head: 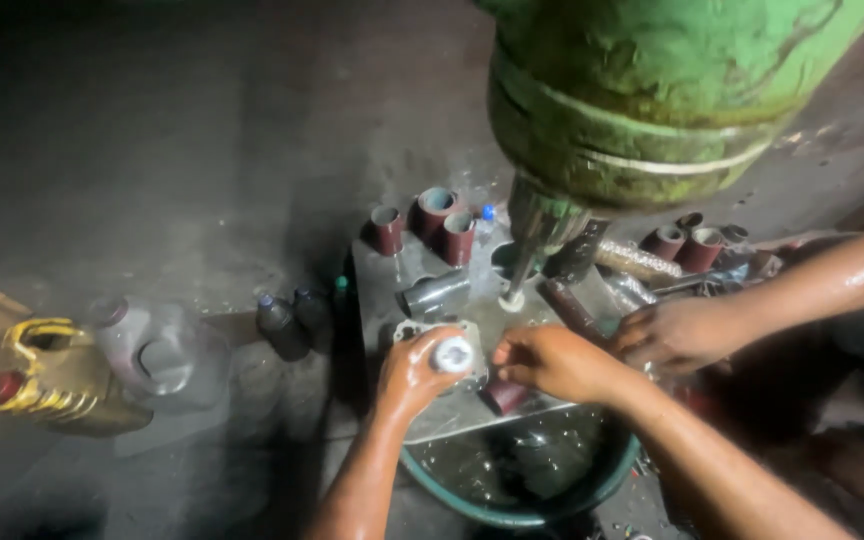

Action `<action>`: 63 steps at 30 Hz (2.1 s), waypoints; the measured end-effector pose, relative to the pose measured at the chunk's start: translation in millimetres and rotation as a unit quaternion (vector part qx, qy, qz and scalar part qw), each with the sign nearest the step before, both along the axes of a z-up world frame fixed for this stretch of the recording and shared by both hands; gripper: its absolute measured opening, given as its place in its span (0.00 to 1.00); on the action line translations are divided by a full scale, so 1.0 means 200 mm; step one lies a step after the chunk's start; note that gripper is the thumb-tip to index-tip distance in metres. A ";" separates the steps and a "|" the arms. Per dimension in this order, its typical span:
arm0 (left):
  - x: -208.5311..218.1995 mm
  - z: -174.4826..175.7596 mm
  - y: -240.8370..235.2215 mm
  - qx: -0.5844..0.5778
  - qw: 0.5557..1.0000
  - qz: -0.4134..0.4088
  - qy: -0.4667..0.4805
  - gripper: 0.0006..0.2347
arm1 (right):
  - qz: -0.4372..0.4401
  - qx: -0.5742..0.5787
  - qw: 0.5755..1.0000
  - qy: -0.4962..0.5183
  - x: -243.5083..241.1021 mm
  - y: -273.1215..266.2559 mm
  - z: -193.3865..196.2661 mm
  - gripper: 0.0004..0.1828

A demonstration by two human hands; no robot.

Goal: The person operates a green bench drill press, gripping its feed handles to lower the spinning tool onto a metal engine casing clamped on the work table, lifting the head between cuts. A second person assists by holding a plastic bottle and passing small parts while the person repositions the workpiece and continues drilling.

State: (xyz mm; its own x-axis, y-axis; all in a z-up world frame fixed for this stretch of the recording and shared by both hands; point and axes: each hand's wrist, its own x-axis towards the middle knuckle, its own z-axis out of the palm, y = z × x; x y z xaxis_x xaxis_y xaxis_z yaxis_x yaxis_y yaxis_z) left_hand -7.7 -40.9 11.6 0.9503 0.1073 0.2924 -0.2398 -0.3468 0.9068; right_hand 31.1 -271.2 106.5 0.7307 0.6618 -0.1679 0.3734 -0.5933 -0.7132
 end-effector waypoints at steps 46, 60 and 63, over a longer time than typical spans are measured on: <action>0.07 -0.26 0.05 0.121 0.989 0.051 -0.066 0.19 | -0.069 -0.327 0.922 -0.197 0.06 0.59 -0.04 0.32; 0.05 -0.29 0.06 0.123 0.987 0.048 -0.094 0.19 | 0.131 -0.198 0.890 -0.388 0.12 0.50 -0.23 0.24; 0.11 -0.32 0.08 0.144 0.980 0.049 -0.127 0.16 | 0.036 -0.319 0.906 -0.275 0.12 0.56 -0.18 0.23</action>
State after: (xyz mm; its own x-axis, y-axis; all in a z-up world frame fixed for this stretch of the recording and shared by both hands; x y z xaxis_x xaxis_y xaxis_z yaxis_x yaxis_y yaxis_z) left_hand 14.7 -24.7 -52.3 0.8319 0.0738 0.5501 -0.3978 -0.6117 0.6837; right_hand 55.8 -159.8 69.7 0.7786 0.6076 -0.1566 0.6227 -0.7790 0.0737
